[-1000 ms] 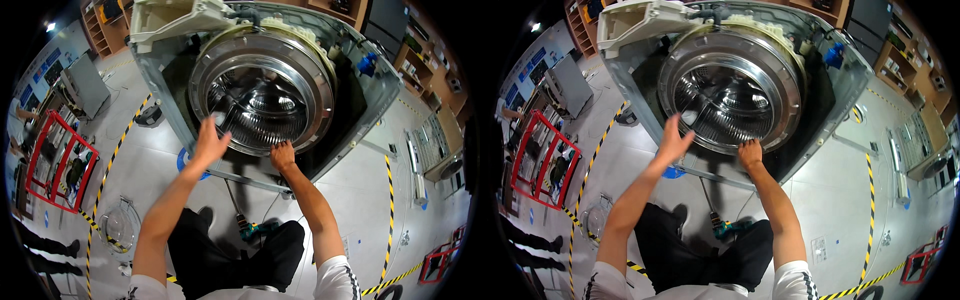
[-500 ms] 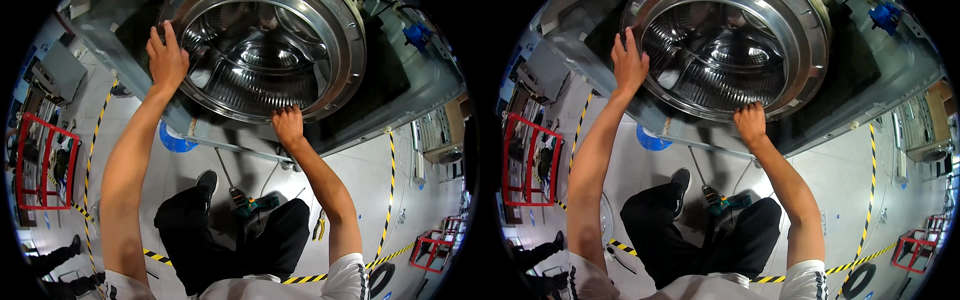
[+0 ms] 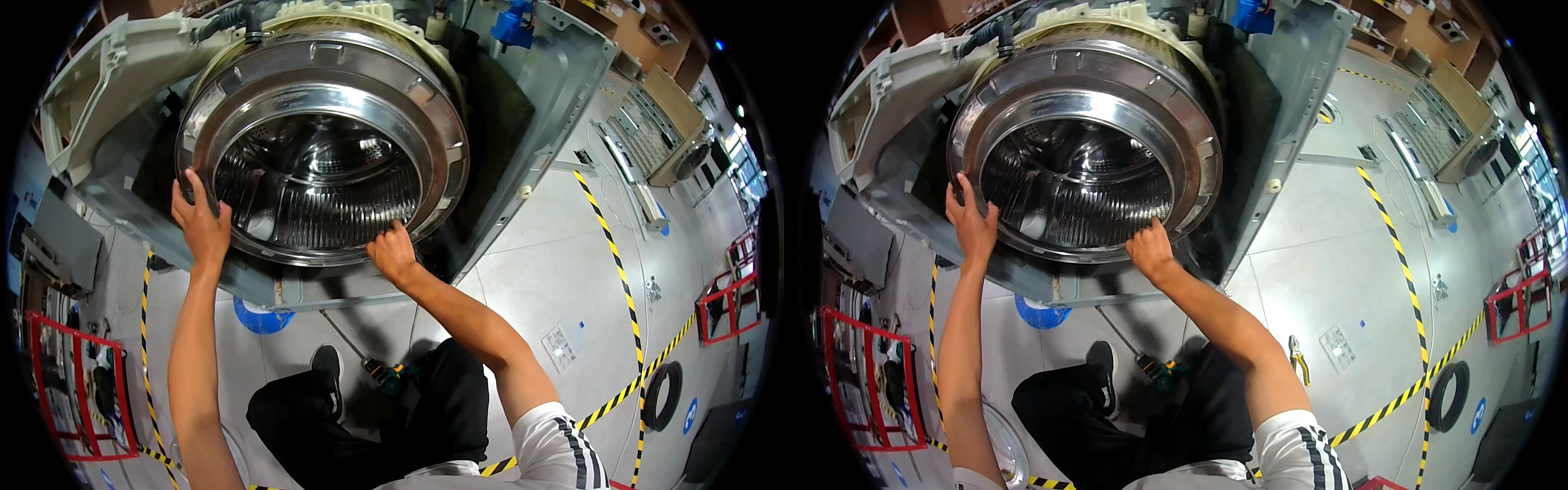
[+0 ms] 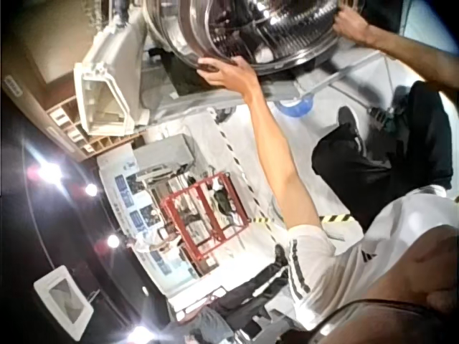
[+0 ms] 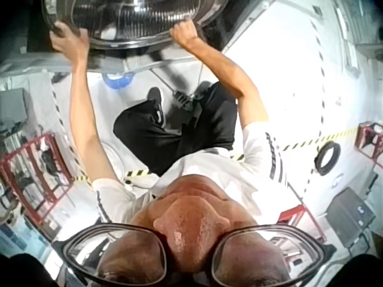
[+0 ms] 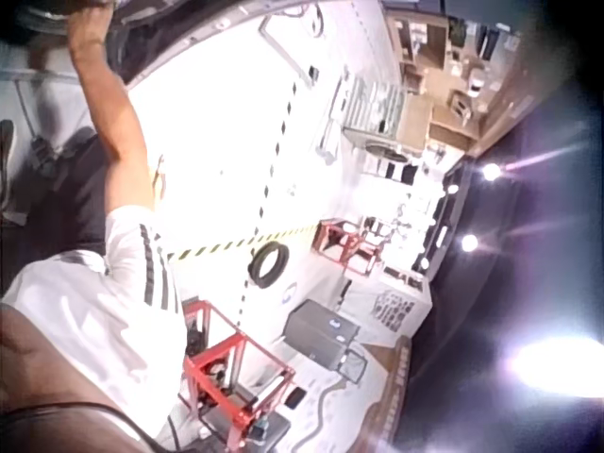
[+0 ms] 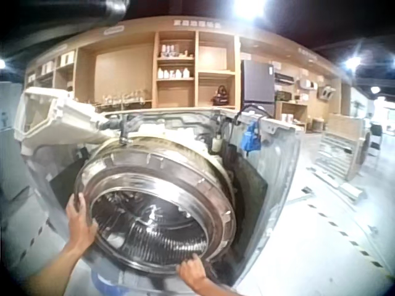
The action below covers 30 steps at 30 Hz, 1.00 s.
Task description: The person removes a plastic component from the top of an internal washing machine drum assembly and then uses a screwdriver to reattach a metal access panel to the back of the machine's outer housing.
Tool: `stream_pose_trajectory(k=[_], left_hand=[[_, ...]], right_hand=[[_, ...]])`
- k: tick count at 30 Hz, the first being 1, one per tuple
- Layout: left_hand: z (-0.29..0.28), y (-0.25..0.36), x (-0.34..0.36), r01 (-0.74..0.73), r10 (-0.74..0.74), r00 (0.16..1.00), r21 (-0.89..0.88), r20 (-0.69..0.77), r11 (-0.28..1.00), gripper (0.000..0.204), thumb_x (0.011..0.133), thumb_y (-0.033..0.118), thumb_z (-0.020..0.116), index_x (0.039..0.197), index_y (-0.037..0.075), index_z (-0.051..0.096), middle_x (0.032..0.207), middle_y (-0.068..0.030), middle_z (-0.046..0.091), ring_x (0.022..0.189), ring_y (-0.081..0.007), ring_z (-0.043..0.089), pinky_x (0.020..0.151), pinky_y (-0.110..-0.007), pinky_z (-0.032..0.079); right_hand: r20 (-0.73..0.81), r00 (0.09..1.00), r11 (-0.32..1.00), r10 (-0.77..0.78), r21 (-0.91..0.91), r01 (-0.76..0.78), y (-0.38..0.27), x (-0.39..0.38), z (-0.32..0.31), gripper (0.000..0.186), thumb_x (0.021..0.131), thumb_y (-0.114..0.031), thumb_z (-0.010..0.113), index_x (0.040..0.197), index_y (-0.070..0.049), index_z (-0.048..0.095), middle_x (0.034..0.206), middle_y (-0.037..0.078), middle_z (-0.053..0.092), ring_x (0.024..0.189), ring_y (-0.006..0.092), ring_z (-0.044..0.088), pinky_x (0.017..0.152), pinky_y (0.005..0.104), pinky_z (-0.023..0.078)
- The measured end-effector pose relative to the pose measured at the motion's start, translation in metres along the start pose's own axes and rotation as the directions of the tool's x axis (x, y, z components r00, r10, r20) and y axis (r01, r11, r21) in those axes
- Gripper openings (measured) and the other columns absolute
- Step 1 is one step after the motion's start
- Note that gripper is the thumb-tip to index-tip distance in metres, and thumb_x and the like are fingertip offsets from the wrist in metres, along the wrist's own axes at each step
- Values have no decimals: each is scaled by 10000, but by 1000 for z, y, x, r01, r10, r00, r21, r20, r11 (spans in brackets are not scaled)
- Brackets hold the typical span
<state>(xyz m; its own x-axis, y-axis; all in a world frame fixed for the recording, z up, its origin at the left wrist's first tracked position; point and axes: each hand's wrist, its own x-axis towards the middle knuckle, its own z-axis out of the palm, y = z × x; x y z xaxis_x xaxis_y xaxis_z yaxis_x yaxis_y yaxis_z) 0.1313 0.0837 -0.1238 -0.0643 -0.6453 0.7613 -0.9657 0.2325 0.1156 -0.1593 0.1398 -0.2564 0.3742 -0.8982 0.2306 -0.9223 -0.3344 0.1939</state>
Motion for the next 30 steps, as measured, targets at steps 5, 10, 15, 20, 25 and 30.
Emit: stream_pose_trajectory(k=[5,10,15,20,25,30], left_hand=[[3,0,7,-45,43,999,-57,-31,997,746,748,71,605,1403,55,248,1355,-291,235,1226,-439,260,1026,-461,238],[-10,0,14,-7,15,997,-89,82,996,738,775,111,570,1407,16,200,1376,-313,179,1248,-471,216,1039,-501,204],[-37,-3,16,159,-61,877,-168,477,973,769,770,97,604,1405,26,177,1412,-316,140,1288,-468,213,1048,-479,229],[-107,19,-17,237,87,410,-198,908,951,602,754,160,638,1282,-10,403,1379,-306,241,1270,-436,268,1046,-458,266],[-170,60,-20,265,242,124,-267,962,926,509,766,189,628,1215,1,480,1358,-306,282,1260,-435,286,1044,-453,268],[-185,140,49,301,381,62,-381,923,874,434,781,188,618,1162,4,521,1289,-264,401,1192,-411,393,1000,-426,337]], right_hand=[[-79,996,999,27,-16,-29,-3,0,3,209,790,-181,481,772,-50,643,726,87,626,741,203,583,799,360,369],[-81,996,974,23,224,-4,-12,-14,-31,263,825,-193,480,994,-54,627,987,150,612,1006,248,555,956,390,340],[526,844,716,104,549,-431,-24,-117,-100,342,768,-243,610,1067,-78,607,1119,158,567,1086,299,528,947,390,402],[714,142,79,685,121,-990,24,-281,-255,354,795,-248,607,1049,-2,611,964,182,639,857,301,634,750,367,501],[715,-338,-388,612,-101,-916,-3,-419,-372,313,810,-250,576,996,-4,637,747,82,655,653,167,650,571,285,496],[829,-418,-563,371,-158,-811,-90,-484,-423,207,818,-202,579,813,-12,660,665,70,649,607,172,638,561,310,503]])
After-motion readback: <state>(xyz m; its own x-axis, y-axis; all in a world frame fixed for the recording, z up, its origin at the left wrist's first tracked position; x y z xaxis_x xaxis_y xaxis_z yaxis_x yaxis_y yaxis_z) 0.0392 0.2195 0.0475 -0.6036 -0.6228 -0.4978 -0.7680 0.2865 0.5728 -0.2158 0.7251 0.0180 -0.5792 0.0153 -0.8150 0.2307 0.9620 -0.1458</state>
